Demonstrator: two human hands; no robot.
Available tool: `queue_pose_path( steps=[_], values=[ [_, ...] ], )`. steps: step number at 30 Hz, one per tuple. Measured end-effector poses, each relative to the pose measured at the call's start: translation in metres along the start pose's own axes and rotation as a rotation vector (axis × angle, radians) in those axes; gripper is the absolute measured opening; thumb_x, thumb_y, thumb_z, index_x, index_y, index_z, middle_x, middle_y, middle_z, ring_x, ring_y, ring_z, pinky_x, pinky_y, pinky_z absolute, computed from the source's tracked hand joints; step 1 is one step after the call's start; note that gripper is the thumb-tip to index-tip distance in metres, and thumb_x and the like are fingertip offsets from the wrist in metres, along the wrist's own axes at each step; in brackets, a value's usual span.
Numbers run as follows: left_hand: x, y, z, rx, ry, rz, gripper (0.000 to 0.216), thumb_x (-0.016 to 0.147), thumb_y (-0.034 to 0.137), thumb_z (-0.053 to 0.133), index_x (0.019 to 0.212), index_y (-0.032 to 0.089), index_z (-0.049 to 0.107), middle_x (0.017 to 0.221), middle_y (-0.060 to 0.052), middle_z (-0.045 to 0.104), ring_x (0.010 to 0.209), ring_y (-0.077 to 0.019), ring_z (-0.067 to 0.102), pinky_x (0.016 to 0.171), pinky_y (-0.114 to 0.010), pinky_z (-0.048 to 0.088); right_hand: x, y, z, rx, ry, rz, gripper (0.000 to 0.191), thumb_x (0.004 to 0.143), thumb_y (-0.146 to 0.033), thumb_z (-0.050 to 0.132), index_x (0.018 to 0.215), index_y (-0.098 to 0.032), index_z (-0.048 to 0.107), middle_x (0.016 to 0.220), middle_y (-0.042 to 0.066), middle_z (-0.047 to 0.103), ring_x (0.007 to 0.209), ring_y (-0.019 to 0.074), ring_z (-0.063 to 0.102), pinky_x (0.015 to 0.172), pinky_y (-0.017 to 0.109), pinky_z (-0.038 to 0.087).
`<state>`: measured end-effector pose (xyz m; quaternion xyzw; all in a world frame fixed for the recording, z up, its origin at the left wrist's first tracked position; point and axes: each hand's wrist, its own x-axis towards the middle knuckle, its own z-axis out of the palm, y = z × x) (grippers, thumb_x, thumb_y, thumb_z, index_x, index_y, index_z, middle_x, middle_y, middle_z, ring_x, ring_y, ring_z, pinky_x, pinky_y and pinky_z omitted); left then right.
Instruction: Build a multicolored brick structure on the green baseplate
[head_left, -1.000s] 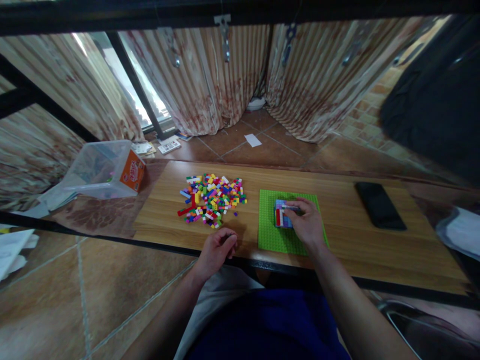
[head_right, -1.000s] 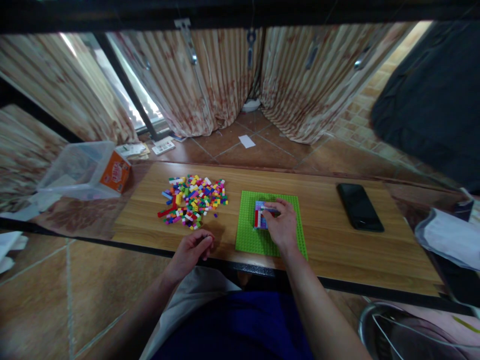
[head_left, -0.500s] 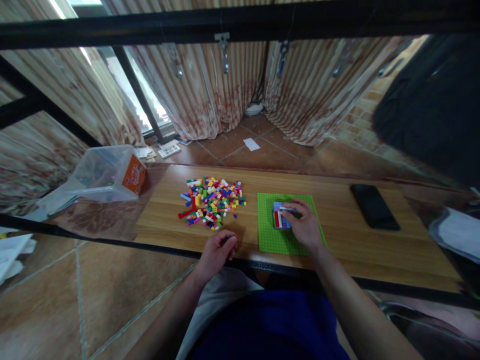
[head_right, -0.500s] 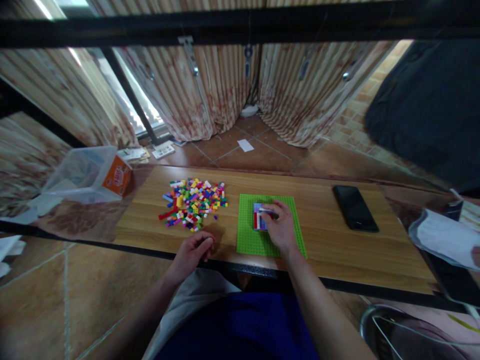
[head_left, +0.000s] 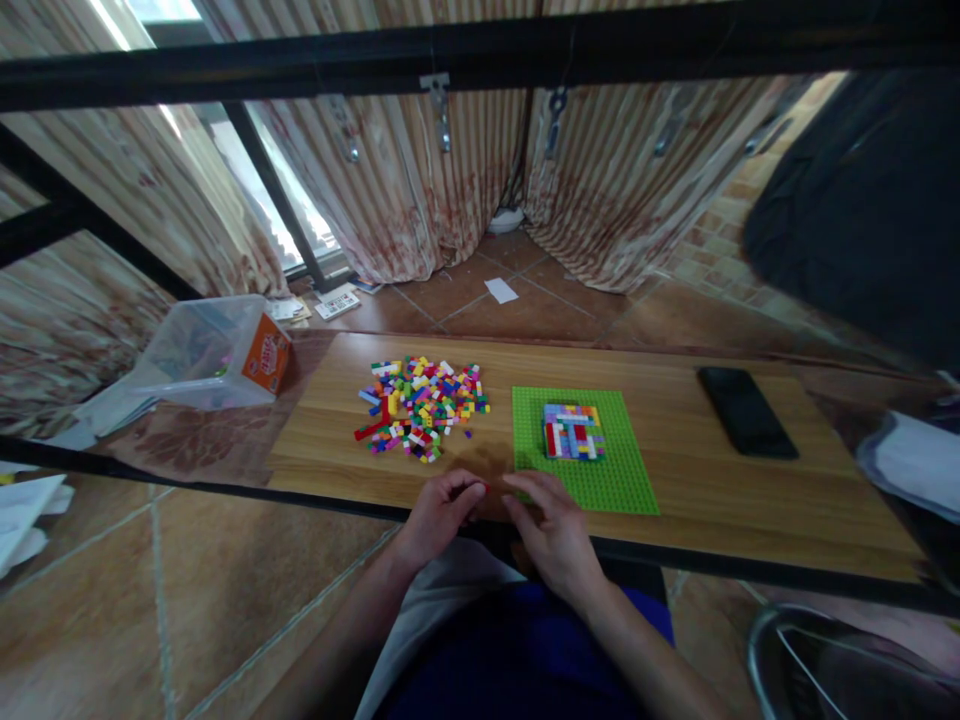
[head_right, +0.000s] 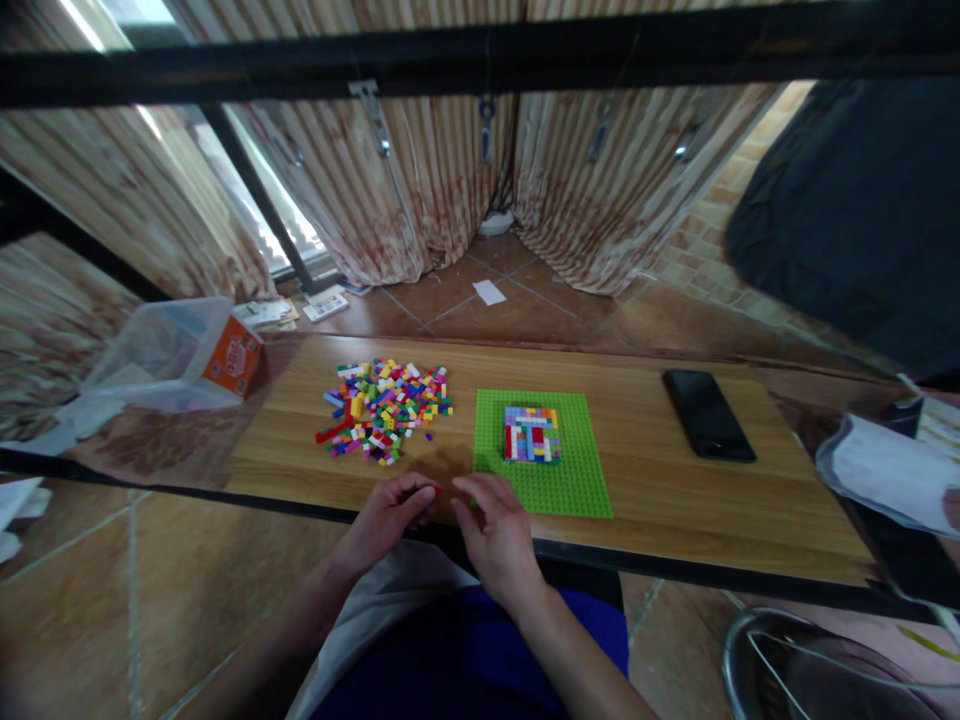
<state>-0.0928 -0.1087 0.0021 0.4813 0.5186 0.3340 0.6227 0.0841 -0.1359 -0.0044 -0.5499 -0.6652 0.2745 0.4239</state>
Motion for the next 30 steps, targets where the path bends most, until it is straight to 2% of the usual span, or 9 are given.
queue_pose_path(
  steps=[5, 18, 30],
  values=[
    [-0.001, 0.001, -0.004, -0.035, -0.073, -0.031, 0.031, 0.074, 0.045, 0.072, 0.075, 0.014, 0.066, 0.062, 0.001, 0.059, 0.053, -0.0079, 0.048, 0.051, -0.02, 0.039, -0.003, -0.004, 0.014, 0.077, -0.057, -0.002, 0.018, 0.089, -0.028, 0.059, 0.103, -0.028, 0.07, 0.099, 0.005, 0.071, 0.093, 0.0209, 0.065, 0.084, 0.039, 0.054],
    [-0.002, -0.001, -0.009, -0.055, -0.156, -0.031, 0.035, 0.073, 0.047, 0.074, 0.073, 0.014, 0.065, 0.056, 0.004, 0.053, 0.05, -0.0069, 0.044, 0.048, -0.019, 0.033, -0.001, -0.007, 0.013, 0.121, -0.13, -0.021, 0.014, 0.091, -0.03, 0.058, 0.088, -0.028, 0.072, 0.082, 0.002, 0.07, 0.08, 0.0174, 0.064, 0.074, 0.031, 0.052],
    [-0.006, 0.005, -0.01, -0.067, -0.219, -0.034, 0.032, 0.074, 0.043, 0.073, 0.072, 0.012, 0.066, 0.056, 0.003, 0.052, 0.052, -0.0069, 0.042, 0.05, -0.019, 0.03, -0.007, -0.006, 0.009, 0.258, -0.126, 0.065, 0.014, 0.088, -0.032, 0.062, 0.088, -0.026, 0.074, 0.085, 0.003, 0.073, 0.081, 0.017, 0.067, 0.074, 0.03, 0.054]
  ],
)
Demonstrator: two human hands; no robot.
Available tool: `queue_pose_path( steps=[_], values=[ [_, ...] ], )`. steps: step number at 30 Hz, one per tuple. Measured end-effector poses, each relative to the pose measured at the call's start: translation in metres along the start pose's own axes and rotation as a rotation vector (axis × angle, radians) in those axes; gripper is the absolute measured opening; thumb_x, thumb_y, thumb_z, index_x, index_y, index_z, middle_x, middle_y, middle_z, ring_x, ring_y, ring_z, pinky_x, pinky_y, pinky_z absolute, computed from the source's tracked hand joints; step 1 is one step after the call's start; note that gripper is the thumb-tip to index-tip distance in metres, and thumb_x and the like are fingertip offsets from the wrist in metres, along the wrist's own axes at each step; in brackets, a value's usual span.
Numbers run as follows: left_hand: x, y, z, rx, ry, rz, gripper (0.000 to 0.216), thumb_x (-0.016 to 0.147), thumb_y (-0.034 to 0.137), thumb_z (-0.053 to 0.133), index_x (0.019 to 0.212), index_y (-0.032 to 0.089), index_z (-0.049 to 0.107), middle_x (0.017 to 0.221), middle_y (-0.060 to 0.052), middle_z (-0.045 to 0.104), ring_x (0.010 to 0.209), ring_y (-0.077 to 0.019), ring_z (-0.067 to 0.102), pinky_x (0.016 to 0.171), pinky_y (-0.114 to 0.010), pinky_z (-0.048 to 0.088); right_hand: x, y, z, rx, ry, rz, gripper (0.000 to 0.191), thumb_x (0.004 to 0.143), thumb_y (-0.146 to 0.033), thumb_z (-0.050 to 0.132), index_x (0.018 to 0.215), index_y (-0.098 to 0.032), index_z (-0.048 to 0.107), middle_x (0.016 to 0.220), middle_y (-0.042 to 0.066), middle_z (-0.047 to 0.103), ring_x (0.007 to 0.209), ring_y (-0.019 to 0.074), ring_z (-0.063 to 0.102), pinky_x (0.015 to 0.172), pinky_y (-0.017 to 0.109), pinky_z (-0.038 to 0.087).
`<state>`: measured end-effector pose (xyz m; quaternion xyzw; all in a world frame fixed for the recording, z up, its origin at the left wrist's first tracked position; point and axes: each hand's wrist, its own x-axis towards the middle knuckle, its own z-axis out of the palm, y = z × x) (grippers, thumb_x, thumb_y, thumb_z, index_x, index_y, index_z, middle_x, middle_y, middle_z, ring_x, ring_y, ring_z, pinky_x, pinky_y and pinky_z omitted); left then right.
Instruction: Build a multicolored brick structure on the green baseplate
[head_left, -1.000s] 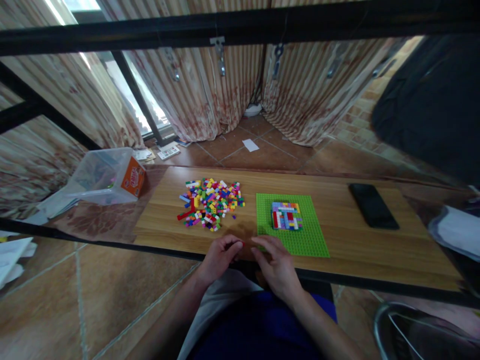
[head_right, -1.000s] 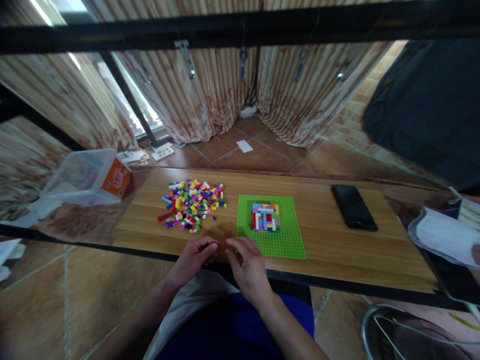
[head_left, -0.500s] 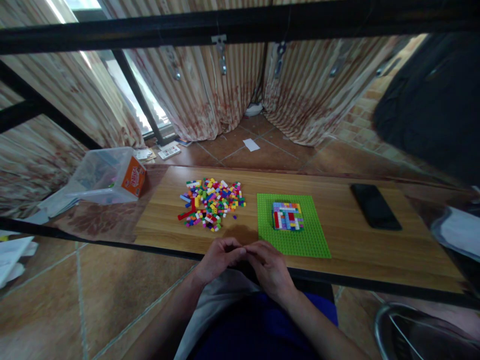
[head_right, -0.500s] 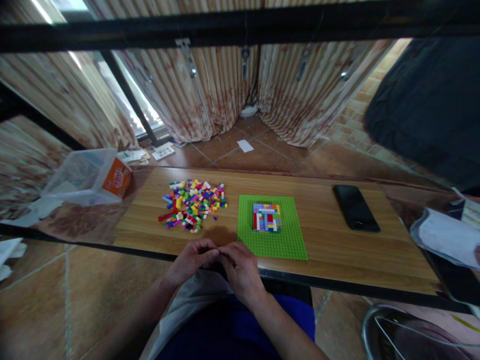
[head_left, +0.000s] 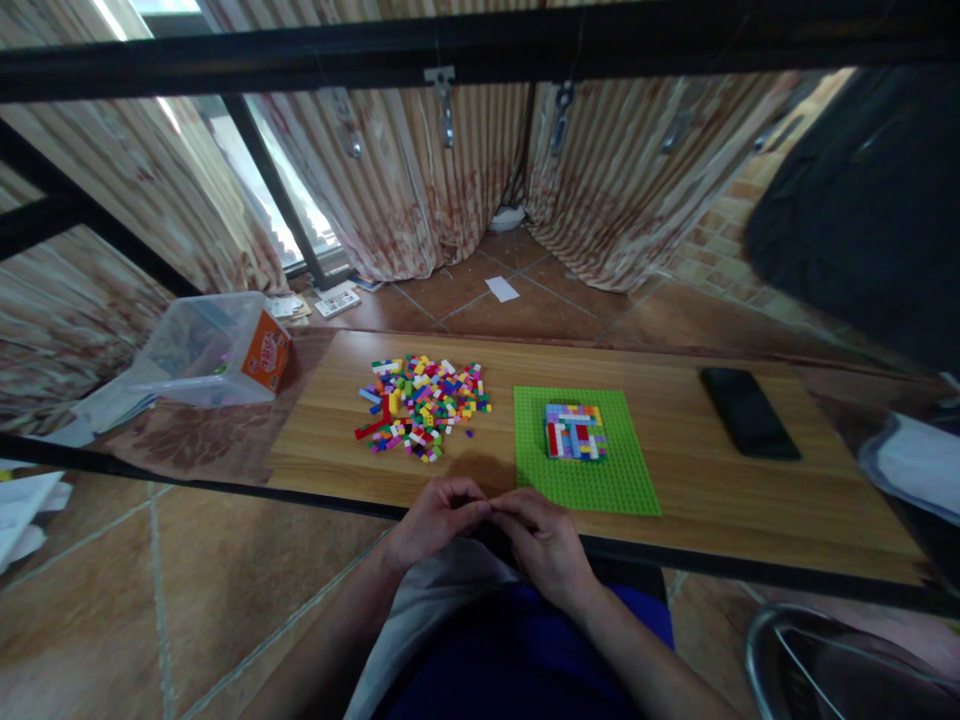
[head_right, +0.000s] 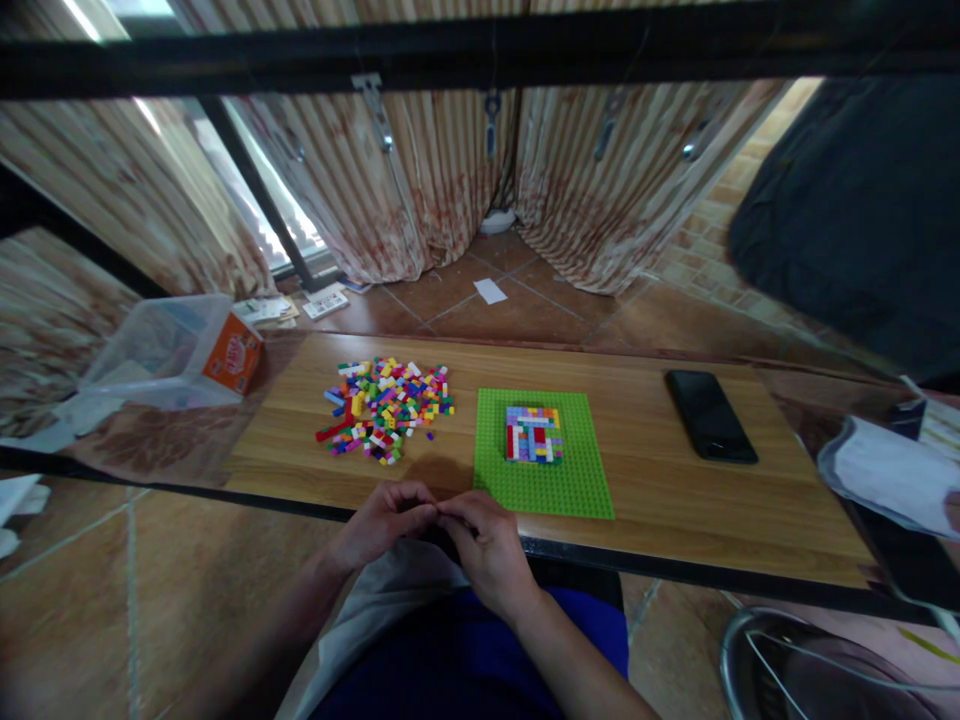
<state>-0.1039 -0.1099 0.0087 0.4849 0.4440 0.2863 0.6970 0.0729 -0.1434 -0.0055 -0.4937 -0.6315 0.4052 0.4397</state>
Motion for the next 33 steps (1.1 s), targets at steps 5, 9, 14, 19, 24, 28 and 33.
queue_pose_path(
  steps=[5, 9, 14, 19, 24, 28, 33],
  values=[
    [0.0, -0.001, -0.003, -0.032, 0.013, -0.029, 0.033, 0.074, 0.045, 0.073, 0.073, 0.013, 0.064, 0.056, 0.004, 0.052, 0.051, -0.0066, 0.042, 0.05, -0.019, 0.032, 0.001, 0.003, -0.013, 0.078, 0.054, 0.129, 0.013, 0.083, -0.034, 0.066, 0.089, -0.026, 0.075, 0.084, 0.002, 0.073, 0.078, 0.0173, 0.067, 0.071, 0.029, 0.053],
    [0.005, -0.007, -0.003, -0.03, 0.094, 0.011, 0.035, 0.075, 0.047, 0.072, 0.08, 0.013, 0.063, 0.061, 0.004, 0.055, 0.052, -0.0069, 0.046, 0.052, -0.02, 0.037, 0.009, 0.002, -0.034, 0.156, 0.287, 0.206, 0.015, 0.077, -0.037, 0.072, 0.086, -0.025, 0.075, 0.079, 0.001, 0.073, 0.074, 0.0166, 0.066, 0.07, 0.03, 0.053],
    [0.007, -0.013, -0.004, -0.014, 0.116, 0.011, 0.035, 0.075, 0.047, 0.071, 0.084, 0.014, 0.062, 0.064, 0.003, 0.057, 0.055, -0.0076, 0.049, 0.055, -0.021, 0.042, 0.017, 0.004, -0.056, 0.217, 0.385, 0.191, 0.016, 0.075, -0.037, 0.073, 0.086, -0.025, 0.073, 0.078, 0.001, 0.073, 0.074, 0.0172, 0.067, 0.072, 0.033, 0.054],
    [0.007, -0.012, -0.003, 0.015, 0.115, 0.017, 0.034, 0.077, 0.046, 0.07, 0.084, 0.014, 0.062, 0.064, 0.003, 0.055, 0.055, -0.0072, 0.049, 0.055, -0.021, 0.042, 0.018, 0.012, -0.068, 0.025, 0.373, 0.142, 0.02, 0.081, -0.04, 0.068, 0.092, -0.023, 0.071, 0.091, 0.004, 0.075, 0.085, 0.0205, 0.069, 0.08, 0.038, 0.054],
    [0.007, -0.014, -0.004, 0.02, 0.106, 0.021, 0.034, 0.078, 0.046, 0.069, 0.083, 0.014, 0.061, 0.064, 0.003, 0.056, 0.055, -0.0077, 0.05, 0.054, -0.021, 0.043, 0.024, 0.016, -0.086, -0.298, 0.353, 0.048, 0.023, 0.088, -0.041, 0.059, 0.096, -0.025, 0.071, 0.1, 0.005, 0.073, 0.097, 0.0224, 0.067, 0.089, 0.041, 0.05],
    [0.007, -0.014, -0.003, 0.018, 0.114, 0.019, 0.033, 0.078, 0.045, 0.069, 0.084, 0.014, 0.061, 0.064, 0.003, 0.056, 0.054, -0.0073, 0.049, 0.053, -0.021, 0.043, 0.035, 0.024, -0.099, -0.425, 0.399, -0.055, 0.021, 0.086, -0.042, 0.06, 0.091, -0.026, 0.074, 0.109, 0.007, 0.068, 0.106, 0.0243, 0.061, 0.096, 0.046, 0.044],
    [0.006, -0.015, -0.003, 0.045, 0.122, 0.023, 0.032, 0.079, 0.045, 0.069, 0.083, 0.014, 0.062, 0.065, 0.003, 0.056, 0.055, -0.0072, 0.05, 0.055, -0.021, 0.044, 0.054, 0.043, -0.099, -0.476, 0.427, -0.04, 0.02, 0.082, -0.043, 0.064, 0.085, -0.028, 0.076, 0.114, 0.008, 0.064, 0.112, 0.0271, 0.056, 0.099, 0.051, 0.038]
  ],
)
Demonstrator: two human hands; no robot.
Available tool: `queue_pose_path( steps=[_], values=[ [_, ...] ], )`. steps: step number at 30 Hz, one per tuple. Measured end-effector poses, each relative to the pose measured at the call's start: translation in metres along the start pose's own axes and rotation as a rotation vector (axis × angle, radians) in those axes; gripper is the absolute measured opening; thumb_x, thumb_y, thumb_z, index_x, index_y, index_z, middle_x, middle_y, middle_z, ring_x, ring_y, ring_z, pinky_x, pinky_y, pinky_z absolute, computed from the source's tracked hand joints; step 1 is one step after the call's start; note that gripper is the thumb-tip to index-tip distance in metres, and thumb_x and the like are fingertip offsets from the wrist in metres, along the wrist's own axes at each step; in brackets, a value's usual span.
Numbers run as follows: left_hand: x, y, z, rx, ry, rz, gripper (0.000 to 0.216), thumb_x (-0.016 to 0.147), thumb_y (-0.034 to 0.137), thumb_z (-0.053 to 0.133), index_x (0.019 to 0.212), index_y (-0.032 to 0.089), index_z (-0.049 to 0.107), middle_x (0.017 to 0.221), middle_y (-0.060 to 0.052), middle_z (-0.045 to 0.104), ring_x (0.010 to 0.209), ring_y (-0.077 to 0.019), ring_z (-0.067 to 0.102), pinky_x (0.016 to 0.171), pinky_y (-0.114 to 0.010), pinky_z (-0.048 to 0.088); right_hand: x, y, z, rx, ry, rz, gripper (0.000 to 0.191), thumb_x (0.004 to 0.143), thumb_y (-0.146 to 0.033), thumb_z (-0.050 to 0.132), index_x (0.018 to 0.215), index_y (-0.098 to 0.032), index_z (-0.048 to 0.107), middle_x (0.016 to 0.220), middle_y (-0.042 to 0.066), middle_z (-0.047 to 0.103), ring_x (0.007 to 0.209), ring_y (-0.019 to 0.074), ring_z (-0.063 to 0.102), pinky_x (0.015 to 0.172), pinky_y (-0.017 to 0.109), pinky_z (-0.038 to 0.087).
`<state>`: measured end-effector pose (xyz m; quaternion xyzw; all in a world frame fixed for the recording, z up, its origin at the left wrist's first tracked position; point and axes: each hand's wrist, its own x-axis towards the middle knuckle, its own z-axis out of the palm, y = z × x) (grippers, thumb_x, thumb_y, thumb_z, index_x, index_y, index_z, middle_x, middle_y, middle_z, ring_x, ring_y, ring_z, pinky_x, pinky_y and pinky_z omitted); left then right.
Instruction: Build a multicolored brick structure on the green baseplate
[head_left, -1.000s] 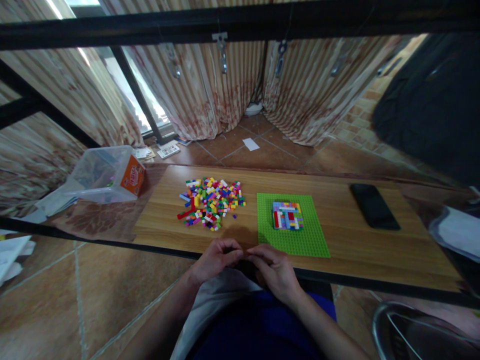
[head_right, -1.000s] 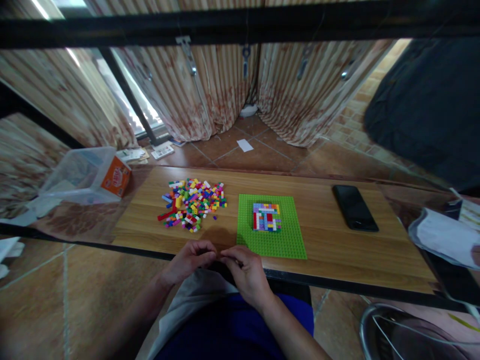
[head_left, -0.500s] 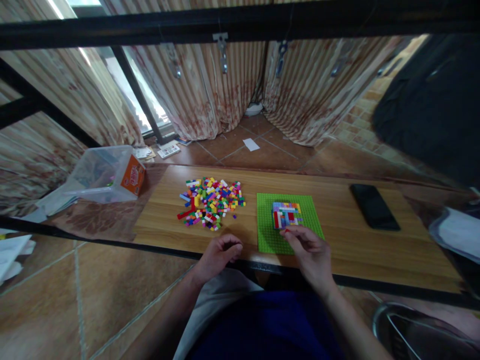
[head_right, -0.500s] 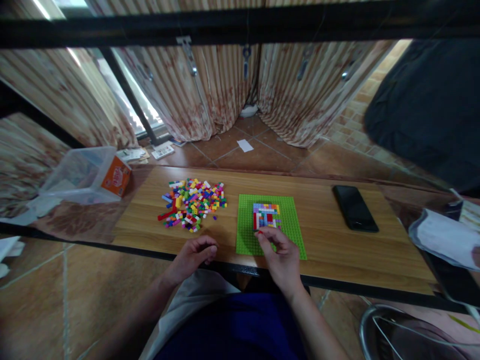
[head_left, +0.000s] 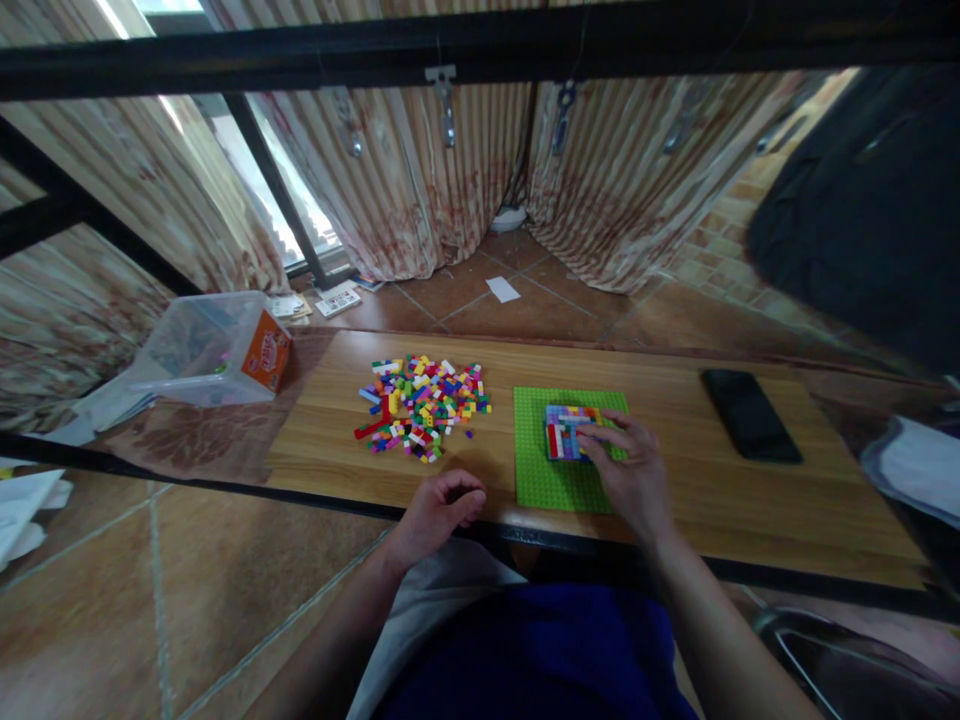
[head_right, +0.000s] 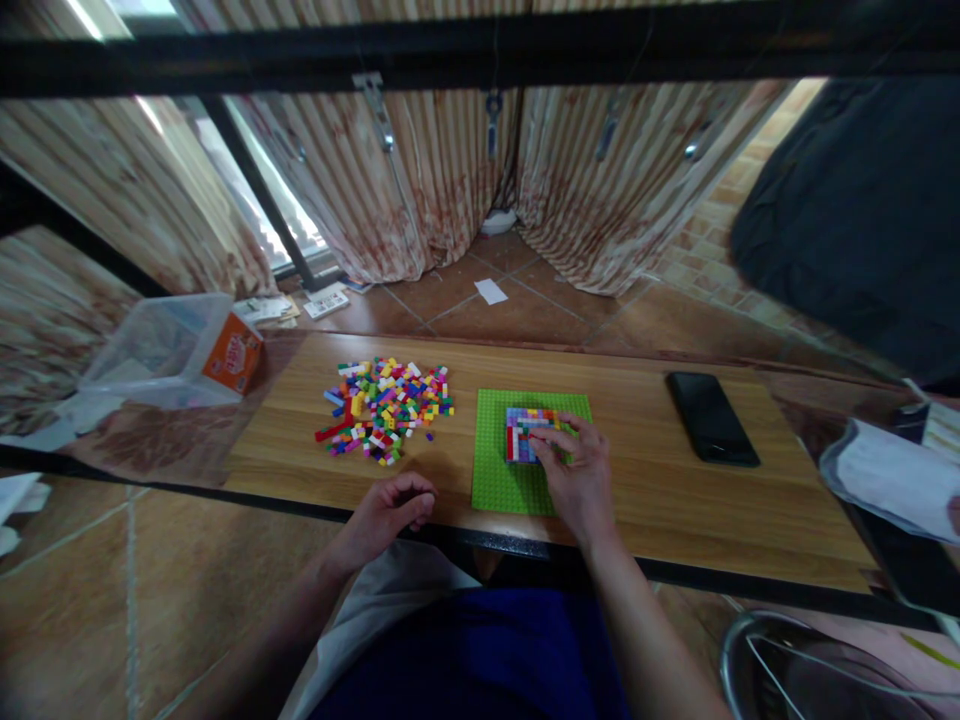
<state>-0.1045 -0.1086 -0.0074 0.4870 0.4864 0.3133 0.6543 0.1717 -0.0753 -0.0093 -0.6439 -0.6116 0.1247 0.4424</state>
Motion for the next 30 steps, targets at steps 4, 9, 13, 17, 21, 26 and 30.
queue_pose_path(
  steps=[4, 9, 13, 17, 21, 26, 30],
  values=[
    [0.0, -0.002, 0.0, -0.018, -0.004, -0.001, 0.032, 0.079, 0.044, 0.069, 0.083, 0.014, 0.062, 0.065, 0.003, 0.055, 0.055, -0.0067, 0.049, 0.054, -0.02, 0.043, 0.006, 0.004, 0.012, 0.027, -0.048, 0.018, 0.017, 0.081, -0.041, 0.065, 0.082, -0.028, 0.076, 0.111, 0.007, 0.067, 0.113, 0.0276, 0.056, 0.101, 0.054, 0.034],
    [0.0, -0.001, 0.0, -0.031, -0.004, -0.022, 0.031, 0.077, 0.043, 0.07, 0.085, 0.014, 0.062, 0.065, 0.003, 0.056, 0.055, -0.0068, 0.049, 0.055, -0.021, 0.043, 0.007, 0.002, 0.017, -0.012, -0.046, 0.039, 0.015, 0.079, -0.039, 0.066, 0.081, -0.028, 0.076, 0.112, 0.007, 0.066, 0.116, 0.0266, 0.054, 0.102, 0.054, 0.031],
    [-0.001, 0.002, 0.001, -0.035, -0.007, -0.019, 0.031, 0.078, 0.043, 0.069, 0.085, 0.014, 0.062, 0.064, 0.004, 0.056, 0.055, -0.0069, 0.049, 0.055, -0.021, 0.043, 0.006, 0.001, 0.02, -0.049, -0.026, 0.043, 0.015, 0.079, -0.039, 0.066, 0.081, -0.027, 0.075, 0.119, 0.008, 0.064, 0.116, 0.026, 0.053, 0.102, 0.053, 0.03],
    [-0.001, 0.002, 0.001, -0.034, -0.002, -0.016, 0.031, 0.077, 0.043, 0.069, 0.085, 0.014, 0.062, 0.065, 0.003, 0.056, 0.055, -0.0071, 0.05, 0.055, -0.021, 0.043, 0.004, 0.0, 0.023, -0.051, -0.003, 0.063, 0.018, 0.081, -0.041, 0.063, 0.081, -0.027, 0.075, 0.118, 0.007, 0.065, 0.121, 0.0271, 0.051, 0.103, 0.053, 0.027],
    [-0.001, 0.002, 0.001, -0.033, -0.004, -0.012, 0.03, 0.077, 0.042, 0.069, 0.084, 0.014, 0.062, 0.064, 0.004, 0.056, 0.055, -0.0069, 0.049, 0.055, -0.021, 0.043, 0.004, 0.003, 0.024, -0.048, 0.002, 0.065, 0.02, 0.08, -0.043, 0.064, 0.08, -0.026, 0.075, 0.109, 0.008, 0.069, 0.122, 0.0286, 0.049, 0.103, 0.055, 0.026],
    [-0.001, 0.002, 0.002, -0.04, 0.011, -0.015, 0.03, 0.076, 0.043, 0.07, 0.084, 0.014, 0.063, 0.064, 0.003, 0.056, 0.055, -0.0073, 0.05, 0.055, -0.021, 0.043, 0.003, 0.008, 0.026, -0.061, 0.016, 0.045, 0.021, 0.081, -0.043, 0.064, 0.08, -0.025, 0.075, 0.106, 0.009, 0.069, 0.118, 0.0297, 0.052, 0.101, 0.056, 0.028],
    [-0.002, 0.002, 0.002, -0.05, 0.01, -0.022, 0.03, 0.076, 0.042, 0.07, 0.084, 0.014, 0.063, 0.063, 0.003, 0.056, 0.055, -0.0073, 0.05, 0.055, -0.021, 0.043, 0.002, 0.007, 0.024, -0.125, 0.03, -0.008, 0.021, 0.082, -0.041, 0.06, 0.08, -0.024, 0.074, 0.111, 0.011, 0.065, 0.117, 0.0293, 0.052, 0.099, 0.053, 0.033]
  ],
)
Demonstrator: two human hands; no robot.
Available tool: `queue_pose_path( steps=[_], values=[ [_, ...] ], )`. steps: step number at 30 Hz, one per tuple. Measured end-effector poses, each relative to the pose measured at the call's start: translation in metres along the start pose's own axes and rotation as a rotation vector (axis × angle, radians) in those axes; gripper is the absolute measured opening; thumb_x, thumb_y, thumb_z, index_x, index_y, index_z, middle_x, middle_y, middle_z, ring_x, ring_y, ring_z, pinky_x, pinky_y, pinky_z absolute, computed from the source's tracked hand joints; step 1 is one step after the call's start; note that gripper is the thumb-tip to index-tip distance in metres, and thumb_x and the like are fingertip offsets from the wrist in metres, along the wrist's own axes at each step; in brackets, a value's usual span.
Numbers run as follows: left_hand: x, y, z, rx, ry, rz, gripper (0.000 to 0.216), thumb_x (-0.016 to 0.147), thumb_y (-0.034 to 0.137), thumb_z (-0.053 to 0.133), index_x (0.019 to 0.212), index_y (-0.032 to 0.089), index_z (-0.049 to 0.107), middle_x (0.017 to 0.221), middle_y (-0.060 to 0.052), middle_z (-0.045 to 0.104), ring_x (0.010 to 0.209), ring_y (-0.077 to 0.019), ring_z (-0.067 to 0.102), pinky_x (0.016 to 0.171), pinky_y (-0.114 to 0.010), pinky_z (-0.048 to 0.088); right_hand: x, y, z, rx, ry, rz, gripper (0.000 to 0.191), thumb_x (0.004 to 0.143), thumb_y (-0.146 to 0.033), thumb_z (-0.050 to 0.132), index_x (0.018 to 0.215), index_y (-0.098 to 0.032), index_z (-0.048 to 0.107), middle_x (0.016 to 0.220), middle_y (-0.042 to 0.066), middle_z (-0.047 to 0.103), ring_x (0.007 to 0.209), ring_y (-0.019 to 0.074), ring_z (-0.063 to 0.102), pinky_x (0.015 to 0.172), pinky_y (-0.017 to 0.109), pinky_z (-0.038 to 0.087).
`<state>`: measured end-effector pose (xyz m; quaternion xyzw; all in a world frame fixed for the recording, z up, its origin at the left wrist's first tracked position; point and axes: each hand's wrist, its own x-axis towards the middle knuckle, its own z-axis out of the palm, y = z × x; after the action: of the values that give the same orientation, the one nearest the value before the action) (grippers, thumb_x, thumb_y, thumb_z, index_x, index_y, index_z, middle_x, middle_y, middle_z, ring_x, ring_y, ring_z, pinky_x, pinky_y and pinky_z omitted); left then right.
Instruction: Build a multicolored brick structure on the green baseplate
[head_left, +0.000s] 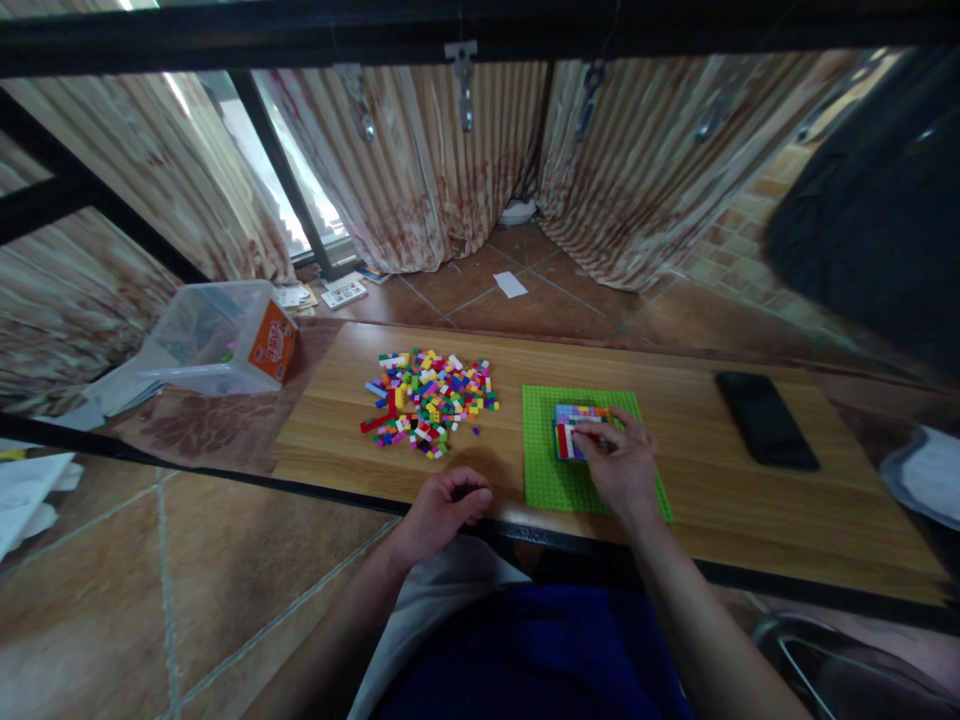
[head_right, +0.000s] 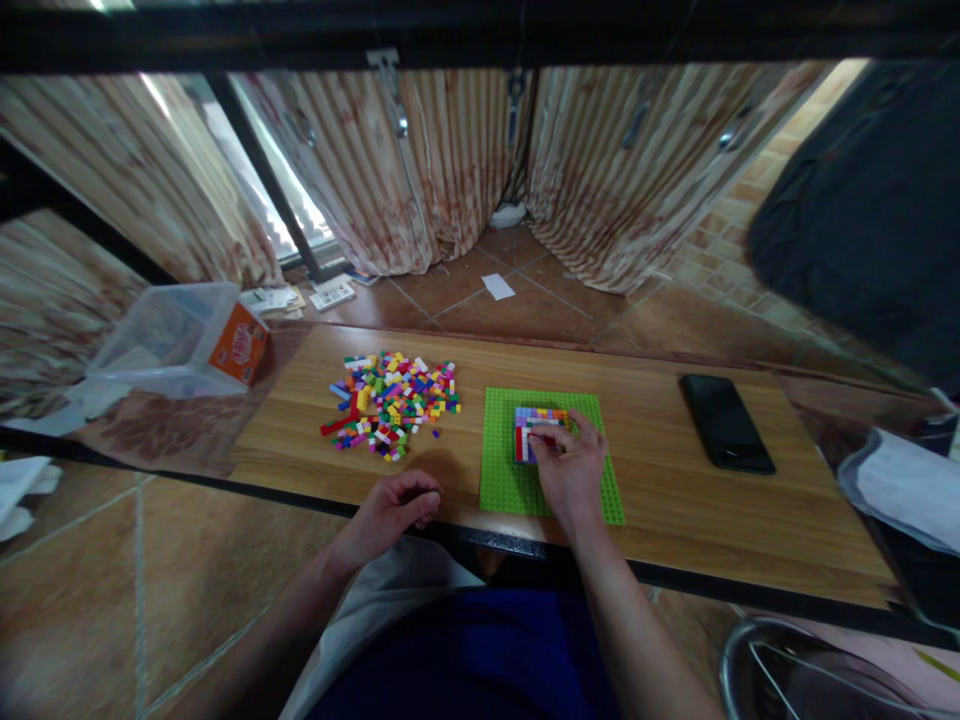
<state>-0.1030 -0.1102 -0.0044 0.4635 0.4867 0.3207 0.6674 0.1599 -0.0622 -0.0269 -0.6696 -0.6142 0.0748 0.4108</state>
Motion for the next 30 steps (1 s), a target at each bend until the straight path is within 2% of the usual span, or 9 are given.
queue_pose_path(
  steps=[6, 13, 22, 30],
  values=[
    [0.0, 0.0, 0.0, -0.011, 0.0, 0.01, 0.03, 0.076, 0.042, 0.071, 0.084, 0.014, 0.062, 0.063, 0.004, 0.056, 0.054, -0.007, 0.049, 0.054, -0.02, 0.042, 0.001, -0.005, -0.009, -0.171, -0.054, -0.129, 0.019, 0.086, -0.032, 0.054, 0.084, -0.021, 0.07, 0.115, 0.013, 0.061, 0.117, 0.0287, 0.05, 0.099, 0.051, 0.035],
    [0.0, 0.001, -0.001, 0.015, -0.013, 0.007, 0.031, 0.077, 0.043, 0.07, 0.084, 0.014, 0.063, 0.065, 0.003, 0.056, 0.056, -0.0073, 0.049, 0.055, -0.021, 0.043, 0.002, -0.007, -0.014, -0.245, -0.074, -0.186, 0.02, 0.089, -0.026, 0.048, 0.086, -0.021, 0.068, 0.113, 0.012, 0.062, 0.111, 0.0274, 0.052, 0.097, 0.049, 0.037],
    [0.0, -0.001, 0.001, 0.021, 0.005, 0.005, 0.029, 0.076, 0.042, 0.07, 0.084, 0.015, 0.063, 0.065, 0.003, 0.056, 0.056, -0.0077, 0.05, 0.055, -0.021, 0.044, 0.003, -0.003, -0.023, -0.194, -0.093, -0.179, 0.02, 0.09, -0.029, 0.048, 0.087, -0.023, 0.067, 0.107, 0.01, 0.065, 0.109, 0.027, 0.055, 0.097, 0.047, 0.036],
    [0.0, 0.002, 0.001, 0.042, -0.001, 0.008, 0.03, 0.077, 0.043, 0.069, 0.083, 0.014, 0.063, 0.064, 0.003, 0.056, 0.056, -0.0077, 0.05, 0.055, -0.021, 0.044, 0.003, -0.003, -0.016, -0.049, -0.07, -0.096, 0.019, 0.088, -0.034, 0.053, 0.084, -0.023, 0.069, 0.106, 0.009, 0.065, 0.108, 0.0259, 0.056, 0.095, 0.047, 0.039]
  ],
)
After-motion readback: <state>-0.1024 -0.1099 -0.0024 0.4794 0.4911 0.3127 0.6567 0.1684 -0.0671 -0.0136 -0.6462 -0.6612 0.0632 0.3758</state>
